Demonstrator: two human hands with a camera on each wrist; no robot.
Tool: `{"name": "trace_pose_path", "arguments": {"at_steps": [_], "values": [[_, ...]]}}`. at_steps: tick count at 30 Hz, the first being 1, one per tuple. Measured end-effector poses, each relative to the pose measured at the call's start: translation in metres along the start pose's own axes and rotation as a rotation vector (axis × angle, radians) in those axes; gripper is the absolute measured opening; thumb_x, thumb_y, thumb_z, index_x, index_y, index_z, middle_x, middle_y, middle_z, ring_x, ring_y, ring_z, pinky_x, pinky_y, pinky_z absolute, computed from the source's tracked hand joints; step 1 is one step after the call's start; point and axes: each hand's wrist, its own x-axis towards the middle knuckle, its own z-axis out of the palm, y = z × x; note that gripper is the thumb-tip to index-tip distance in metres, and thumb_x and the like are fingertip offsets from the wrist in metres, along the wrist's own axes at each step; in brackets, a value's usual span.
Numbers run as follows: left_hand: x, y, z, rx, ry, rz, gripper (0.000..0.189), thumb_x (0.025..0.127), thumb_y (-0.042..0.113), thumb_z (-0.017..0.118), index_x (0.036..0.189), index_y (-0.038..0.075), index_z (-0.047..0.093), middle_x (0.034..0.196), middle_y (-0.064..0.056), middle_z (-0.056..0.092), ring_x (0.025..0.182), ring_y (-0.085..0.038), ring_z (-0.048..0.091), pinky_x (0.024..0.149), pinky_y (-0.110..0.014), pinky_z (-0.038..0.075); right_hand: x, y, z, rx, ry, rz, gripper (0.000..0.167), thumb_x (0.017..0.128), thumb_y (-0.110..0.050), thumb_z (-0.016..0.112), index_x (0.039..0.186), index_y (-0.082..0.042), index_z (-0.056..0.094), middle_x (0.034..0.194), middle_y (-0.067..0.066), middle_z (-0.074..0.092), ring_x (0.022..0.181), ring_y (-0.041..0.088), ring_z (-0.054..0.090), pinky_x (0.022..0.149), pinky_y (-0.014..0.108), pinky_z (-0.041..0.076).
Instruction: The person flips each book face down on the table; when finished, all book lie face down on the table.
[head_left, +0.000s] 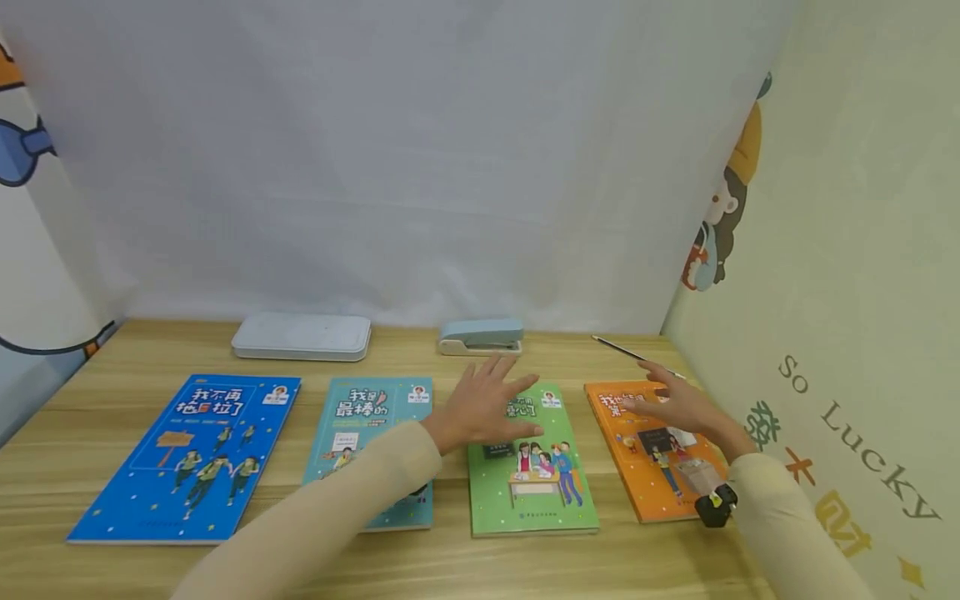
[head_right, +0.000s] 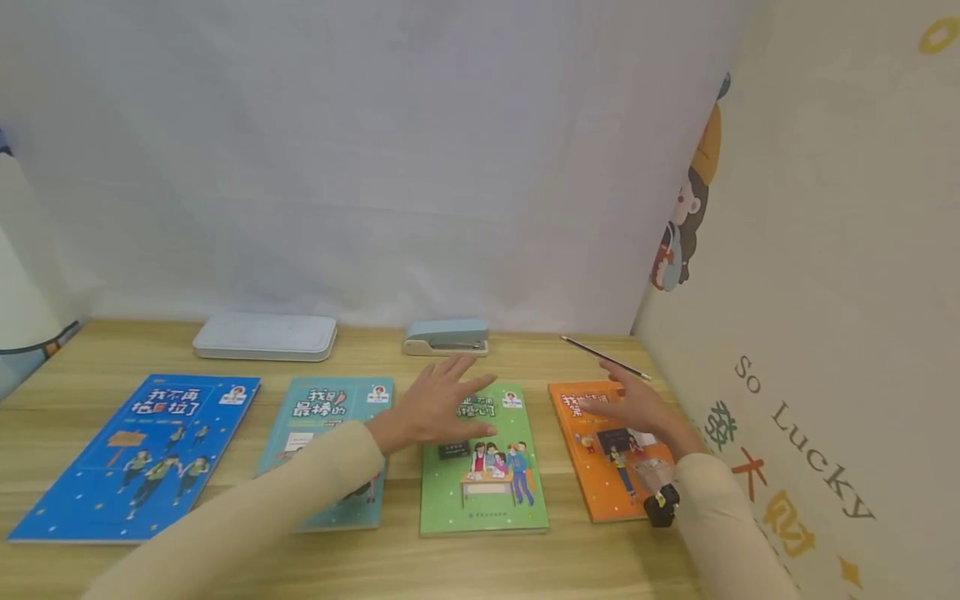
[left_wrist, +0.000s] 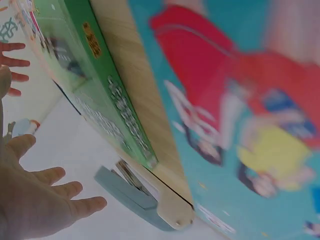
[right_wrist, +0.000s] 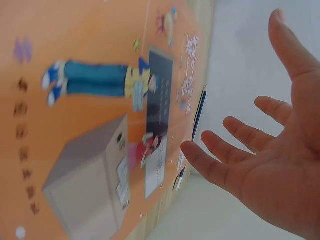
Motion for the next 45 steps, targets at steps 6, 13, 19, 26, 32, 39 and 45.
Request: {"name": "trace_pose_path", "arguments": {"at_steps": [6, 13, 19, 26, 32, 39, 45], "values": [[0.015, 0.024, 0.012, 0.063, -0.066, 0.085, 0.077, 0.09, 0.067, 0.058, 0.154, 0.03, 0.039, 0.165, -0.012, 0.026, 0.153, -0.035, 0.024, 0.119, -0.061, 0.028, -0.006, 0.015, -0.008, -0.002, -0.009, 0.021, 0.095, 0.094, -0.041, 0.068, 0.157, 0.003, 0.013, 0.156, 0.041, 0.017, 0.138, 0.064, 0.025, 0.101, 0.071, 0.041], [0.029, 0.047, 0.026, 0.059, -0.119, 0.166, 0.077, 0.089, 0.07, 0.056, 0.154, 0.032, 0.039, 0.165, -0.01, 0.026, 0.153, -0.033, 0.023, 0.119, -0.059, 0.029, -0.005, 0.032, -0.014, -0.095, -0.008, 0.095, 0.1, 0.089, -0.045, 0.073, 0.154, 0.007, 0.018, 0.153, 0.042, 0.022, 0.135, 0.064, 0.029, 0.102, 0.072, 0.039], [0.037, 0.058, 0.033, 0.078, -0.161, 0.214, 0.078, 0.088, 0.071, 0.057, 0.154, 0.036, 0.036, 0.166, -0.01, 0.024, 0.153, -0.03, 0.025, 0.119, -0.056, 0.029, 0.0, 0.042, -0.02, -0.116, -0.032, 0.118, 0.102, 0.087, -0.045, 0.075, 0.153, 0.008, 0.018, 0.152, 0.043, 0.023, 0.134, 0.063, 0.032, 0.103, 0.07, 0.039], [0.05, 0.075, 0.039, 0.088, -0.203, 0.278, 0.079, 0.087, 0.073, 0.056, 0.155, 0.037, 0.035, 0.165, -0.007, 0.027, 0.153, -0.03, 0.026, 0.119, -0.053, 0.031, 0.006, 0.051, -0.023, -0.041, -0.033, 0.117, 0.099, 0.089, -0.04, 0.074, 0.154, 0.009, 0.017, 0.152, 0.043, 0.024, 0.137, 0.061, 0.031, 0.106, 0.067, 0.039], [0.055, 0.093, 0.041, 0.089, -0.258, 0.341, 0.077, 0.087, 0.073, 0.056, 0.154, 0.039, 0.037, 0.165, -0.005, 0.027, 0.152, -0.027, 0.027, 0.119, -0.052, 0.031, 0.009, 0.058, -0.023, 0.007, -0.02, 0.097, 0.094, 0.092, -0.036, 0.072, 0.153, 0.011, 0.017, 0.152, 0.043, 0.025, 0.138, 0.061, 0.031, 0.107, 0.067, 0.039], [0.058, 0.104, 0.047, 0.122, -0.327, 0.347, 0.076, 0.086, 0.074, 0.056, 0.152, 0.042, 0.037, 0.164, -0.001, 0.03, 0.151, -0.023, 0.03, 0.119, -0.044, 0.033, 0.01, 0.062, -0.025, 0.064, -0.04, 0.058, 0.093, 0.093, -0.035, 0.07, 0.153, 0.01, 0.016, 0.151, 0.044, 0.025, 0.138, 0.061, 0.03, 0.106, 0.067, 0.04], [0.059, 0.114, 0.052, 0.187, -0.343, 0.385, 0.074, 0.086, 0.075, 0.054, 0.15, 0.042, 0.041, 0.157, 0.002, 0.041, 0.144, -0.018, 0.038, 0.116, -0.034, 0.037, 0.009, 0.066, -0.027, 0.074, -0.05, 0.057, 0.086, 0.096, -0.03, 0.067, 0.153, 0.011, 0.017, 0.15, 0.045, 0.025, 0.138, 0.062, 0.029, 0.107, 0.069, 0.037]]}}
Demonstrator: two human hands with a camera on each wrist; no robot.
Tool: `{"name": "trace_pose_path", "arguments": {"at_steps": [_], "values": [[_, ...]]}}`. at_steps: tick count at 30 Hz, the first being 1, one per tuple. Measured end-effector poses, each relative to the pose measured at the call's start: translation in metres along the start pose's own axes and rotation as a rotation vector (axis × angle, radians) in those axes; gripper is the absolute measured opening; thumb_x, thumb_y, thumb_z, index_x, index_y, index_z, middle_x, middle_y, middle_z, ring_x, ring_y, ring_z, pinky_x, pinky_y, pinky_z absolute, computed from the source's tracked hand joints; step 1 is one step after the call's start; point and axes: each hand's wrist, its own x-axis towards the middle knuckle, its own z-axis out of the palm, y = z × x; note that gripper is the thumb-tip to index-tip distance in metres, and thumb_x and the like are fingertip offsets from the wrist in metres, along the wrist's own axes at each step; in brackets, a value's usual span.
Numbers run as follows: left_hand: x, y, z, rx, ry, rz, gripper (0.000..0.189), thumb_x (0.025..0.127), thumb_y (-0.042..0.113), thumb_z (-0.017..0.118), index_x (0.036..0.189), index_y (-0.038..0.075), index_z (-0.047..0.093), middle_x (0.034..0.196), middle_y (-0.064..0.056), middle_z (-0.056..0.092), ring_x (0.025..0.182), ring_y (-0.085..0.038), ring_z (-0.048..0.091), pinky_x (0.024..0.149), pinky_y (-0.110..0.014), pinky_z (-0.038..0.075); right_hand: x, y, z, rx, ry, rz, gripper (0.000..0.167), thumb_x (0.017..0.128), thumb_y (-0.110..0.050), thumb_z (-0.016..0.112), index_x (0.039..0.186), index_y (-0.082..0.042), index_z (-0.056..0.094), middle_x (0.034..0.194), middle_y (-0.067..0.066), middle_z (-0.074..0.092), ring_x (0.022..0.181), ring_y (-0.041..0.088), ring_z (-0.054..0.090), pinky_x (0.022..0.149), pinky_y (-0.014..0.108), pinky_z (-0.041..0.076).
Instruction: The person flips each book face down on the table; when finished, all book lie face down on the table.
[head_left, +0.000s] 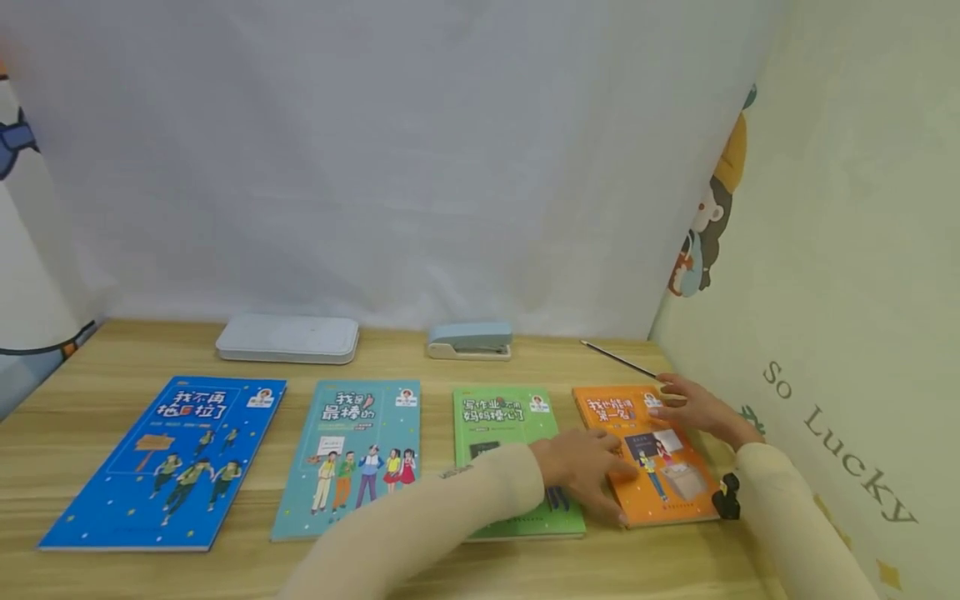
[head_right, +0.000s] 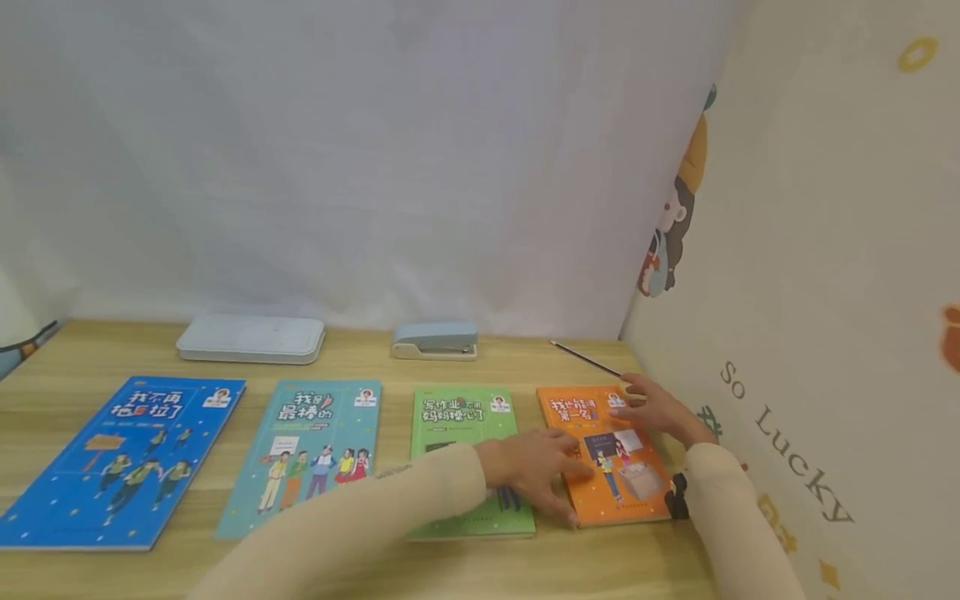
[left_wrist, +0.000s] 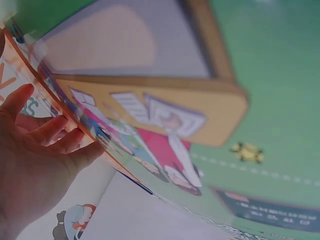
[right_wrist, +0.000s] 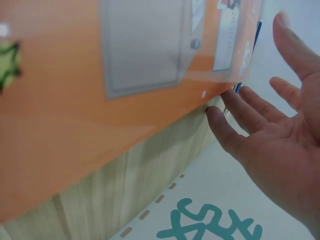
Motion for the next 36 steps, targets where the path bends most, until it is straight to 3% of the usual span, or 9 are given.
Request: {"name": "trace_pose_path", "arguments": {"at_steps": [9, 14, 21, 36], "values": [[0.004, 0.007, 0.001, 0.049, 0.01, -0.014, 0.074, 0.086, 0.077, 0.052, 0.151, 0.043, 0.041, 0.154, 0.002, 0.042, 0.142, -0.018, 0.039, 0.117, -0.031, 0.035, 0.008, -0.009, 0.003, -0.006, 0.017, 0.007, 0.081, 0.098, -0.026, 0.064, 0.152, 0.01, 0.018, 0.151, 0.044, 0.025, 0.137, 0.062, 0.03, 0.107, 0.07, 0.035], [0.007, 0.01, 0.001, 0.062, -0.011, -0.014, 0.075, 0.085, 0.078, 0.051, 0.152, 0.044, 0.038, 0.16, 0.002, 0.035, 0.146, -0.02, 0.035, 0.119, -0.033, 0.033, 0.012, -0.015, 0.005, -0.025, 0.026, 0.009, 0.081, 0.098, -0.029, 0.065, 0.152, 0.01, 0.019, 0.151, 0.043, 0.026, 0.137, 0.06, 0.031, 0.108, 0.071, 0.034], [0.012, 0.012, 0.001, 0.098, -0.026, -0.021, 0.075, 0.085, 0.08, 0.049, 0.151, 0.047, 0.037, 0.159, 0.004, 0.034, 0.144, -0.018, 0.036, 0.117, -0.03, 0.034, 0.021, -0.01, 0.005, -0.013, 0.037, 0.004, 0.079, 0.098, -0.027, 0.065, 0.151, 0.011, 0.021, 0.15, 0.044, 0.027, 0.137, 0.062, 0.03, 0.108, 0.07, 0.034], [0.012, 0.011, 0.001, 0.042, -0.044, -0.002, 0.073, 0.086, 0.076, 0.052, 0.151, 0.045, 0.039, 0.159, 0.004, 0.034, 0.145, -0.019, 0.034, 0.119, -0.031, 0.032, 0.031, -0.005, 0.005, 0.041, 0.057, 0.017, 0.07, 0.101, -0.032, 0.06, 0.149, 0.009, 0.03, 0.144, 0.043, 0.034, 0.129, 0.057, 0.041, 0.104, 0.065, 0.043]]}}
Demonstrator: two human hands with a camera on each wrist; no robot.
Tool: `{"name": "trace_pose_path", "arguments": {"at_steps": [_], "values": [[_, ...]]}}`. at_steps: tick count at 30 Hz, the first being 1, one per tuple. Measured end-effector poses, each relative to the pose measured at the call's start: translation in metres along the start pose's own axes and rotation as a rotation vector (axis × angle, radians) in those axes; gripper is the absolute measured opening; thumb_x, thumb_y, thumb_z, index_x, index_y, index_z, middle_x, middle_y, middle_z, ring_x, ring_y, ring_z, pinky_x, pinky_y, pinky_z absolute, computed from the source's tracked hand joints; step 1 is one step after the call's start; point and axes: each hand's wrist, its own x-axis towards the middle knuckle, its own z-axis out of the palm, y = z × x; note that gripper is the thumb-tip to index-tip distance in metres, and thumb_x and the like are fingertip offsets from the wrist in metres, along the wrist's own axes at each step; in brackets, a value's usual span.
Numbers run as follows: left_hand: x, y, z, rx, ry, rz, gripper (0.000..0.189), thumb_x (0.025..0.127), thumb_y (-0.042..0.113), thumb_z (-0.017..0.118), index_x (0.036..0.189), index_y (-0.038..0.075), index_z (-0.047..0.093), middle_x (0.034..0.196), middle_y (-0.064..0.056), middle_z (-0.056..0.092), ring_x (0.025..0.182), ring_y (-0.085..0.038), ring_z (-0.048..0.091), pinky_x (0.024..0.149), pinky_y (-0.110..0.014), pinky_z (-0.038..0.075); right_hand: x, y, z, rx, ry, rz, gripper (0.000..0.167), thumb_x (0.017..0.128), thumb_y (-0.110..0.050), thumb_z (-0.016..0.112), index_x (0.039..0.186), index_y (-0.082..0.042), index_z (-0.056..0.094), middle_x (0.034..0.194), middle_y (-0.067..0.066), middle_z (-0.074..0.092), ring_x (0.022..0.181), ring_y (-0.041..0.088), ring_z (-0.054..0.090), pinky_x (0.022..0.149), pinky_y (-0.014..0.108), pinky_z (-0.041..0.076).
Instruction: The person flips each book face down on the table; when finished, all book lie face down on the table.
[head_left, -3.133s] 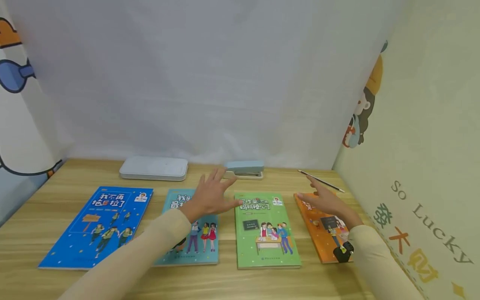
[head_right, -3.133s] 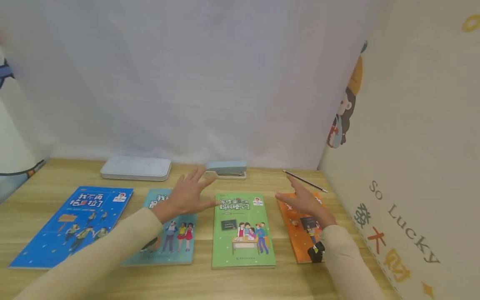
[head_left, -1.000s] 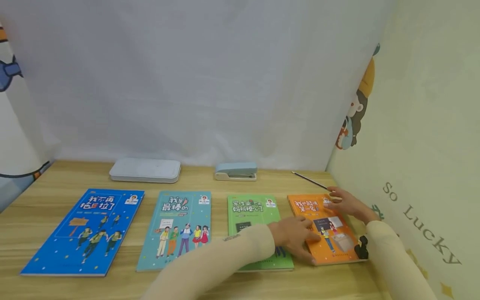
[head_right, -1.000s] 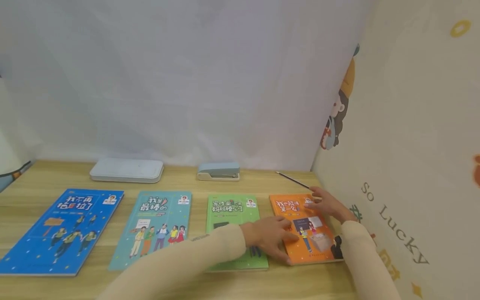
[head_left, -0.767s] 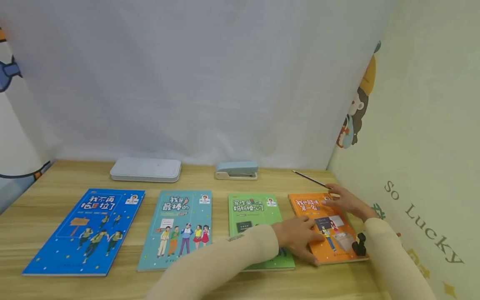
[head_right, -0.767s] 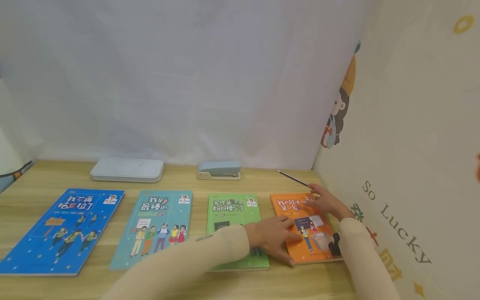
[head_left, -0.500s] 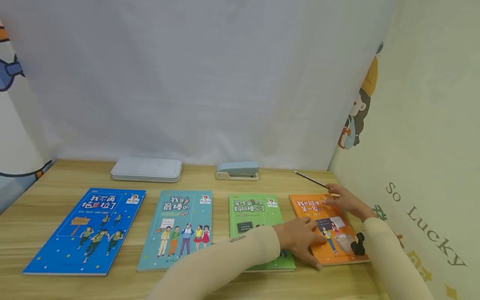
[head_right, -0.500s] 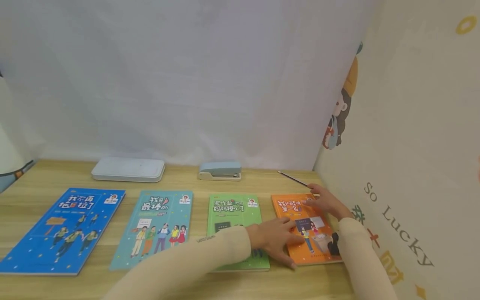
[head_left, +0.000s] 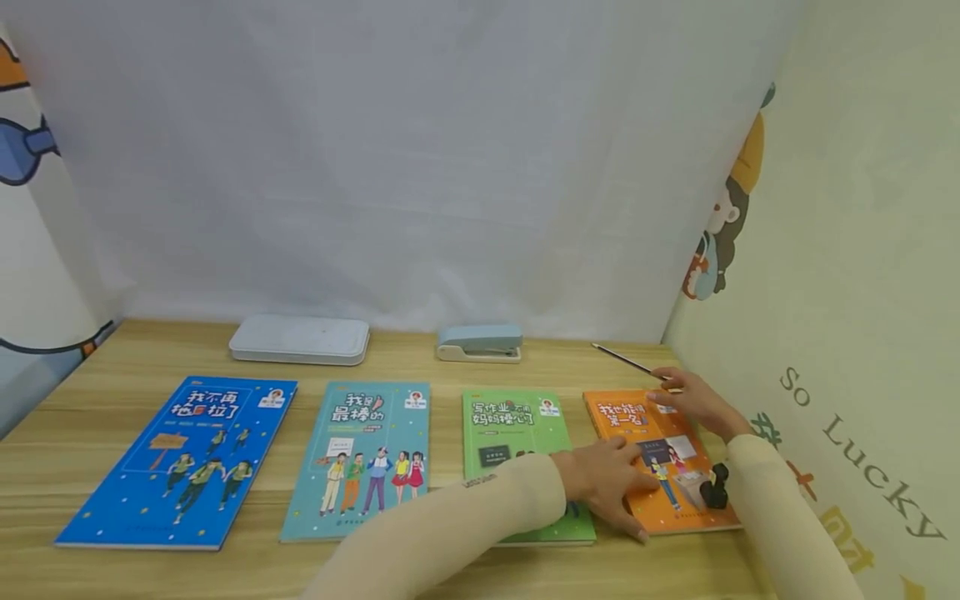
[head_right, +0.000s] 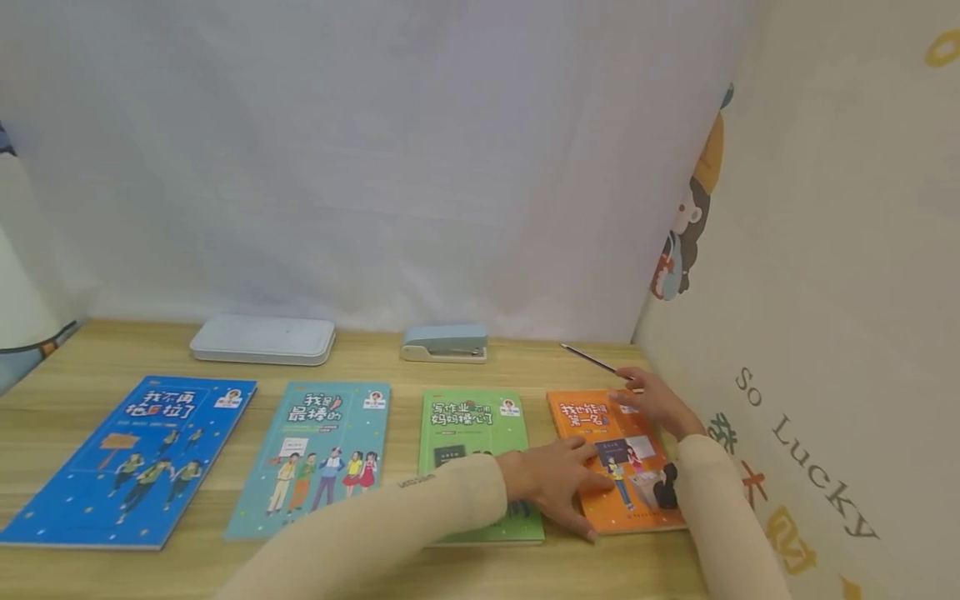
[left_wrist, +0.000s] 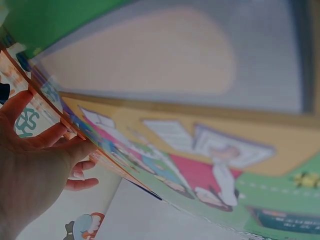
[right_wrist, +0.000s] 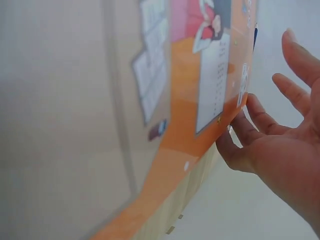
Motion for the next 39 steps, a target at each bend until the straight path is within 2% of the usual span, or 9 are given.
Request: {"name": "trace_pose_path", "arguments": {"at_steps": [8, 13, 16, 20, 22, 26, 30, 35, 39], "values": [[0.001, 0.0, 0.001, 0.011, 0.004, -0.007, 0.073, 0.086, 0.077, 0.052, 0.151, 0.045, 0.039, 0.159, 0.003, 0.034, 0.146, -0.021, 0.034, 0.12, -0.032, 0.031, 0.0, 0.001, 0.0, 0.067, 0.05, 0.004, 0.07, 0.102, -0.03, 0.058, 0.152, 0.006, 0.026, 0.147, 0.042, 0.031, 0.129, 0.055, 0.043, 0.106, 0.065, 0.042], [0.002, 0.0, 0.002, 0.02, 0.004, -0.013, 0.073, 0.086, 0.077, 0.052, 0.15, 0.046, 0.039, 0.157, 0.004, 0.035, 0.145, -0.02, 0.035, 0.119, -0.031, 0.032, -0.002, 0.001, -0.003, 0.113, 0.01, 0.032, 0.078, 0.101, -0.031, 0.059, 0.155, 0.006, 0.016, 0.153, 0.044, 0.02, 0.137, 0.058, 0.033, 0.11, 0.067, 0.037], [0.003, 0.001, 0.002, 0.021, 0.001, -0.018, 0.073, 0.085, 0.077, 0.052, 0.15, 0.047, 0.038, 0.157, 0.005, 0.035, 0.144, -0.019, 0.035, 0.118, -0.031, 0.033, -0.004, 0.002, -0.006, 0.133, -0.011, 0.065, 0.081, 0.101, -0.031, 0.059, 0.156, 0.005, 0.011, 0.153, 0.045, 0.02, 0.139, 0.059, 0.03, 0.111, 0.068, 0.034], [0.004, 0.001, 0.003, 0.018, -0.011, -0.023, 0.074, 0.085, 0.078, 0.051, 0.151, 0.047, 0.036, 0.158, 0.005, 0.034, 0.145, -0.019, 0.034, 0.119, -0.033, 0.033, -0.007, 0.008, -0.009, 0.124, -0.036, 0.083, 0.08, 0.102, -0.029, 0.058, 0.156, 0.005, 0.01, 0.152, 0.045, 0.023, 0.138, 0.059, 0.031, 0.111, 0.068, 0.033], [0.004, 0.0, 0.004, 0.019, -0.015, -0.024, 0.074, 0.085, 0.078, 0.051, 0.151, 0.048, 0.036, 0.159, 0.005, 0.033, 0.145, -0.019, 0.034, 0.119, -0.033, 0.033, -0.008, 0.011, -0.01, 0.114, -0.038, 0.081, 0.078, 0.101, -0.027, 0.058, 0.156, 0.004, 0.012, 0.151, 0.045, 0.024, 0.137, 0.058, 0.034, 0.11, 0.066, 0.036], [0.004, 0.0, 0.004, 0.021, -0.019, -0.019, 0.074, 0.085, 0.078, 0.051, 0.151, 0.048, 0.036, 0.159, 0.005, 0.033, 0.145, -0.019, 0.034, 0.119, -0.033, 0.032, -0.012, 0.016, -0.012, 0.113, -0.041, 0.053, 0.075, 0.1, -0.023, 0.06, 0.156, 0.004, 0.017, 0.146, 0.044, 0.033, 0.125, 0.049, 0.051, 0.101, 0.054, 0.05], [0.004, 0.0, 0.003, 0.021, -0.013, -0.014, 0.074, 0.085, 0.078, 0.052, 0.151, 0.048, 0.037, 0.159, 0.005, 0.033, 0.146, -0.02, 0.033, 0.12, -0.032, 0.031, -0.012, 0.021, -0.017, 0.151, -0.096, 0.02, 0.073, 0.098, -0.015, 0.062, 0.155, 0.004, 0.02, 0.14, 0.04, 0.044, 0.112, 0.03, 0.062, 0.091, 0.039, 0.056], [0.003, 0.0, 0.002, 0.01, -0.012, -0.02, 0.073, 0.085, 0.077, 0.053, 0.15, 0.048, 0.037, 0.159, 0.005, 0.033, 0.146, -0.02, 0.033, 0.12, -0.032, 0.031, -0.011, 0.022, -0.025, 0.234, -0.199, 0.035, 0.073, 0.097, -0.007, 0.06, 0.154, 0.003, 0.016, 0.129, 0.03, 0.057, 0.102, 0.021, 0.064, 0.085, 0.037, 0.059], [0.003, 0.001, 0.002, -0.001, -0.017, -0.022, 0.073, 0.085, 0.077, 0.054, 0.15, 0.048, 0.037, 0.159, 0.005, 0.033, 0.146, -0.019, 0.032, 0.12, -0.032, 0.031, -0.013, 0.021, -0.027, 0.261, -0.219, 0.048, 0.071, 0.095, -0.003, 0.058, 0.152, 0.003, 0.016, 0.121, 0.021, 0.063, 0.096, 0.021, 0.065, 0.082, 0.038, 0.059]]}}
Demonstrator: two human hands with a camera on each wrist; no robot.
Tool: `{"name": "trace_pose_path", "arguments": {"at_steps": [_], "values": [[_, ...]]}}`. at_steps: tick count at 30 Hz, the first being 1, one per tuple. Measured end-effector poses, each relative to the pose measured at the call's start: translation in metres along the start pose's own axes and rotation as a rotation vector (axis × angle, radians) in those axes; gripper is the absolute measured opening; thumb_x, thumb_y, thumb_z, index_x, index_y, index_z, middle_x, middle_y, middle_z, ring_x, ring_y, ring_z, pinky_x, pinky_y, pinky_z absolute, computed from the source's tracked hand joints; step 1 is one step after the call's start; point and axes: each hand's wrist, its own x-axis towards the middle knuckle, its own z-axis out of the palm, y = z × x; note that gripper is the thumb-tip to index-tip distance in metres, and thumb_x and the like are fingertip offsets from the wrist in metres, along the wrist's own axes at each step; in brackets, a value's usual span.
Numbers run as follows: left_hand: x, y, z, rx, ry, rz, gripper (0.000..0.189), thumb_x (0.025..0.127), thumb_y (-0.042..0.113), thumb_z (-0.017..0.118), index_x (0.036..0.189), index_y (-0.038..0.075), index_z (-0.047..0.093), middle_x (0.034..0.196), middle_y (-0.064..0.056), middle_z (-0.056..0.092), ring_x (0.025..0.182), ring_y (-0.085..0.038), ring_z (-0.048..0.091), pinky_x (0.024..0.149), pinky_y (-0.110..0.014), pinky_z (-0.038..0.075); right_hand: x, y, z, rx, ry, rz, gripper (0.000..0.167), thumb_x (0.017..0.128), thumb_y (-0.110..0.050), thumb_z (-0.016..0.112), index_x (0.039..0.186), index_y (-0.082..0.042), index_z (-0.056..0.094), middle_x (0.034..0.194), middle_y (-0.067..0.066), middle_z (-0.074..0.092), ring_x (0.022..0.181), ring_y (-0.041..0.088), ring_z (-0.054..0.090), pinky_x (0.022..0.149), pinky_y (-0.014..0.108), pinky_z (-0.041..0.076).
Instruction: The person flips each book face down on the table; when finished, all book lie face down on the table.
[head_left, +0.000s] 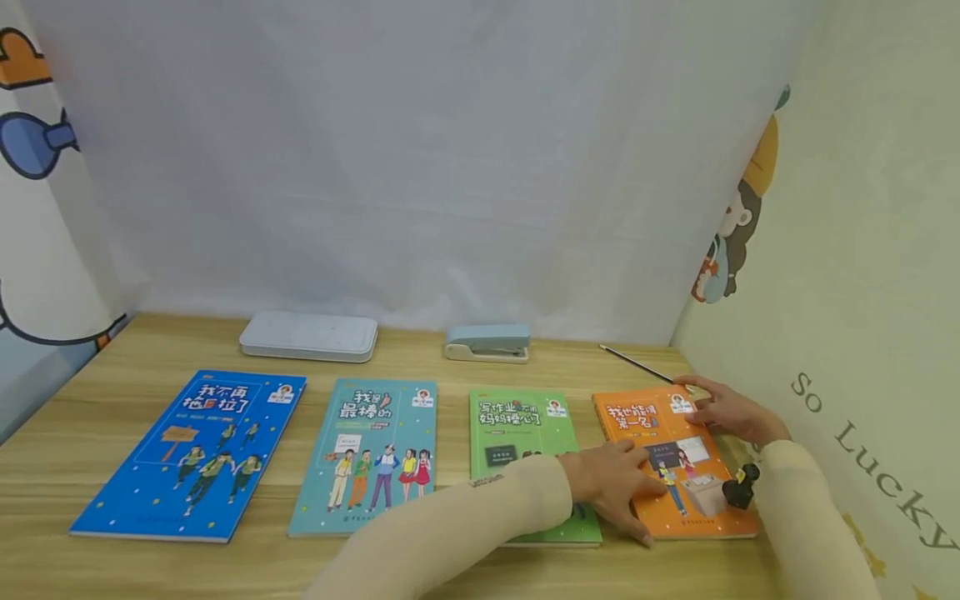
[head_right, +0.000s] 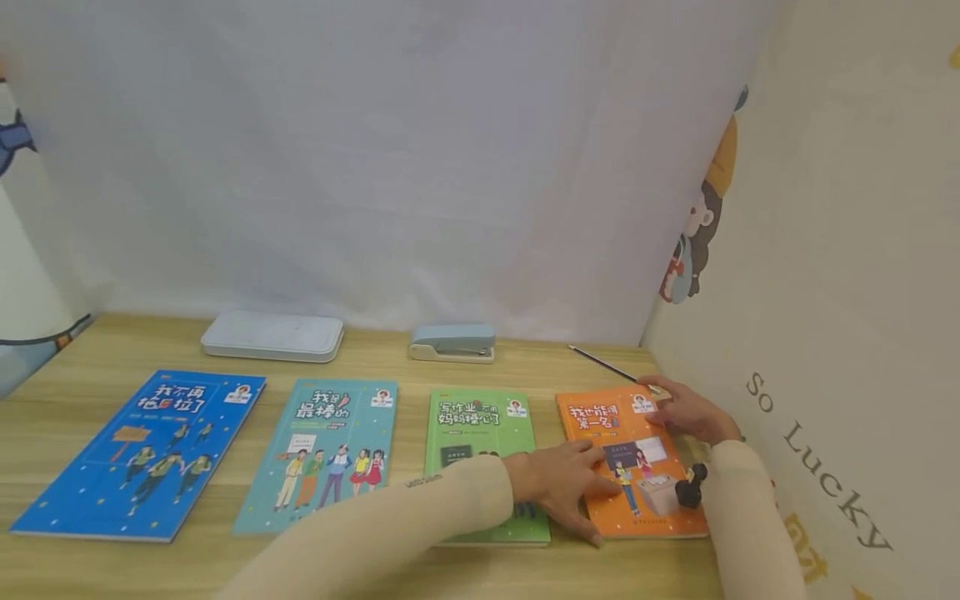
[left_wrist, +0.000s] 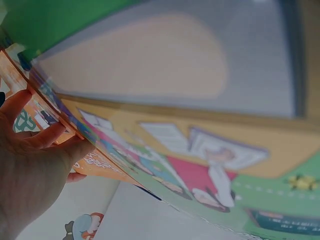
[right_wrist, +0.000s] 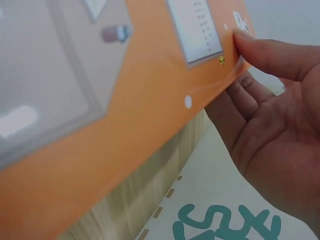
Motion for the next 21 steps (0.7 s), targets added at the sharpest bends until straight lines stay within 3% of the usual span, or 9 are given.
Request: {"name": "trace_pose_path", "arguments": {"at_steps": [9, 21], "values": [[-0.0009, -0.0003, -0.0001, -0.002, -0.007, -0.004, 0.073, 0.085, 0.077, 0.054, 0.15, 0.049, 0.037, 0.16, 0.006, 0.031, 0.148, -0.019, 0.031, 0.12, -0.032, 0.03, 0.0, -0.0016, -0.0007, 0.04, -0.005, -0.025, 0.067, 0.095, 0.0, 0.059, 0.148, 0.002, 0.019, 0.111, 0.011, 0.066, 0.093, 0.02, 0.068, 0.079, 0.038, 0.06], [-0.0003, 0.0001, -0.0011, 0.037, -0.035, -0.003, 0.075, 0.084, 0.078, 0.054, 0.15, 0.05, 0.035, 0.161, 0.008, 0.028, 0.148, -0.016, 0.029, 0.12, -0.029, 0.029, -0.0082, -0.0094, -0.0062, 0.043, -0.018, -0.047, 0.054, 0.098, -0.005, 0.056, 0.143, -0.001, 0.027, 0.11, 0.012, 0.067, 0.093, 0.021, 0.069, 0.079, 0.04, 0.061]]}}
